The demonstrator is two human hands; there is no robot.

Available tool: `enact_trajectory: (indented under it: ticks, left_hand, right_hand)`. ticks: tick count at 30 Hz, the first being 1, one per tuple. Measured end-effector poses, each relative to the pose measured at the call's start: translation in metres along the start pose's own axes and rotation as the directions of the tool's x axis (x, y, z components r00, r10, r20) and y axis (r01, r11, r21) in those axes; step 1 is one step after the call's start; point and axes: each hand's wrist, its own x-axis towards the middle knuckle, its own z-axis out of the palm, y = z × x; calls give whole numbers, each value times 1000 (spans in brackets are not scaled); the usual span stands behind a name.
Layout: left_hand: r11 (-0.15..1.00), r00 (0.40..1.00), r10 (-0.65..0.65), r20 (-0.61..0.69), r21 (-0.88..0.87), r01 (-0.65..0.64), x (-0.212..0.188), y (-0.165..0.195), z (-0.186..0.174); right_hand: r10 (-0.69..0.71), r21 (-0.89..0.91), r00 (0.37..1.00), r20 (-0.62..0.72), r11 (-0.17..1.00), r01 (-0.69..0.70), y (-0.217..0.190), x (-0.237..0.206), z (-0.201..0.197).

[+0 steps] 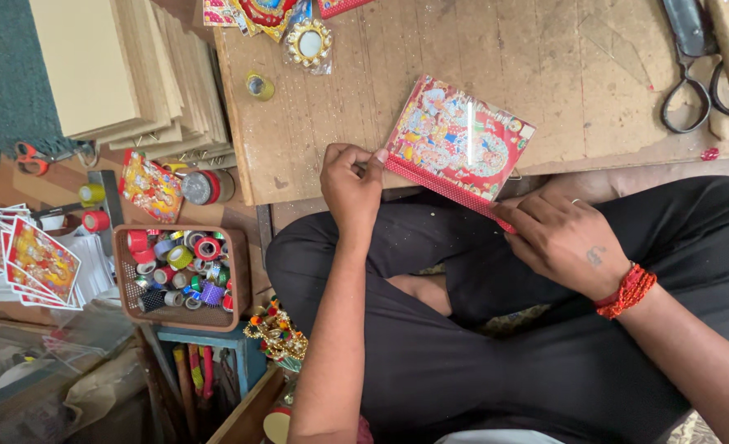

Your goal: The person sits cross-legged on the floor and wraps red patterned tape around the edges of small decorated religious picture cards, pressing the tape down along each side. Finished cards are placed on a stack on the workbench and a new card is picked up to repeat the process.

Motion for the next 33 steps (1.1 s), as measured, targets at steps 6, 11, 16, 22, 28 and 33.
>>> enact_trajectory:
  ticks: [6,11,16,22,28,33]
  left_hand:
    - [999,1000,28,-3,35,-28,1,-1,0]
    - [1000,1000,-5,8,9,5,1,0,-1]
    - [1000,1000,-16,17,-15,16,0,1,-1]
    - [1000,1000,-20,17,-11,20,1,1,-1]
    - [1000,1000,5,12,5,-5,0,-1,-1]
    - [1000,1000,7,11,9,-7,0,-2,0]
  right_hand:
    - [-64,-4,998,2,998,64,-8,-6,0]
    - [-33,-8,999,13,999,33,-7,-6,-1]
    - [-17,-11,1000,15,1000,17,-1,-5,0]
    - [-1,-27,999,35,1000,2,-1,-4,4]
    - [-3,-18,999,35,1000,3,-2,-6,5]
    - [-1,-20,999,50,1000,2,-1,-7,8]
